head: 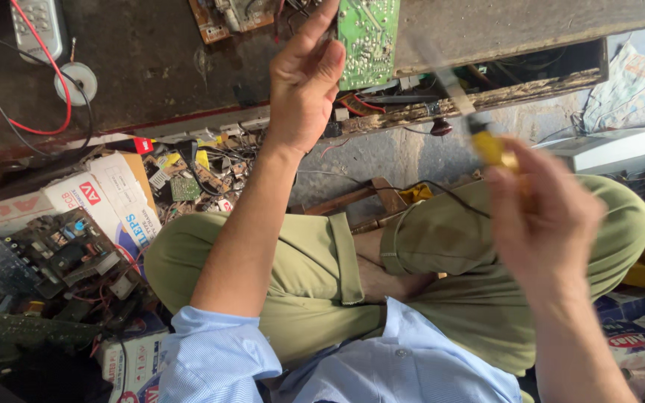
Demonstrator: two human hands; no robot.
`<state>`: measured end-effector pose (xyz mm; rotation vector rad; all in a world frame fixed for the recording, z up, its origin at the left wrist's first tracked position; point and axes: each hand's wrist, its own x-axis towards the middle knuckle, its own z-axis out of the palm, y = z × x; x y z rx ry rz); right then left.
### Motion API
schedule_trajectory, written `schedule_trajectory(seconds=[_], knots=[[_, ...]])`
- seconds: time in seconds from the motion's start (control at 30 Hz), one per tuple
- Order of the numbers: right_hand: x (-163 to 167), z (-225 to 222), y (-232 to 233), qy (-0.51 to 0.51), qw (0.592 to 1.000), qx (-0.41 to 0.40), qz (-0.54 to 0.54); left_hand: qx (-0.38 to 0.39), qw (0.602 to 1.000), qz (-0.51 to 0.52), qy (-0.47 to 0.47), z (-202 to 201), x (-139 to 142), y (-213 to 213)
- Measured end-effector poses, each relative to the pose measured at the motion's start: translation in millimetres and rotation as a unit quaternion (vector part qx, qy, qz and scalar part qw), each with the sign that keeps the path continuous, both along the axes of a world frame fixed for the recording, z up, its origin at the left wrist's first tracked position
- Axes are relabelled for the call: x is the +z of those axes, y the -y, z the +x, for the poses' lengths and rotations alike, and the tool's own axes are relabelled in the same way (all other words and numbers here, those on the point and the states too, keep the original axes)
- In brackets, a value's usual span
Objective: The person sits cross-legged and uses a soldering iron to apply heat to multiple points on a small green circuit board. They hold the board with one hand and the soldering iron with the other, occasionally using pliers to adjust components. The person wipes the soldering iron tip with a white cloth near the end.
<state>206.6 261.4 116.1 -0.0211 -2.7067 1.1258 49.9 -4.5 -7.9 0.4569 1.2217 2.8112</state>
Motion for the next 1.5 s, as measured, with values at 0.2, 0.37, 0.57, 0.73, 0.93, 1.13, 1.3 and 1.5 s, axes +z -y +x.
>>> schedule_trajectory(seconds=[0.2,0.37,0.57,0.73,0.93,1.13,1.3,1.5], knots=[[9.6,4.9,-26.5,-0.074,0.996,-0.056,-0.013,0.002,1.0,0.002,0.005,3.6,6.9,0.6],[19.5,-5.0,-15.3,-0.003,0.996,-0.061,0.058,0.024,0.999,-0.025,0.033,-7.2,19.7,1.5],[-6.5,-10.1,3.6,-0.011,1.0,0.018,0.015,-0.005,1.0,0.005,-0.009,-14.2,17.1,-0.7],[-24.1,-13.5,3.0,-0.019,0.999,0.042,0.012,-0.012,1.0,0.017,-0.004,-5.8,2.4,0.1],[-26.3,-20.6,5.8,0.009,0.999,0.032,0.001,0.005,1.0,0.003,0.008,-9.0,-1.0,-1.7],[-43.3,-28.6,-3.7,0.065,0.995,0.02,-0.068,0.015,1.0,-0.021,-0.01,-8.0,1.4,-1.0],[-59.7,-40.6,-13.5,0.126,0.954,0.048,-0.267,0.062,0.988,-0.138,-0.016,-8.0,0.1,-2.9],[-45.4,-42.2,-6.5,0.09,0.987,0.038,-0.131,0.084,0.982,-0.159,-0.049,-12.8,-1.6,-5.4]])
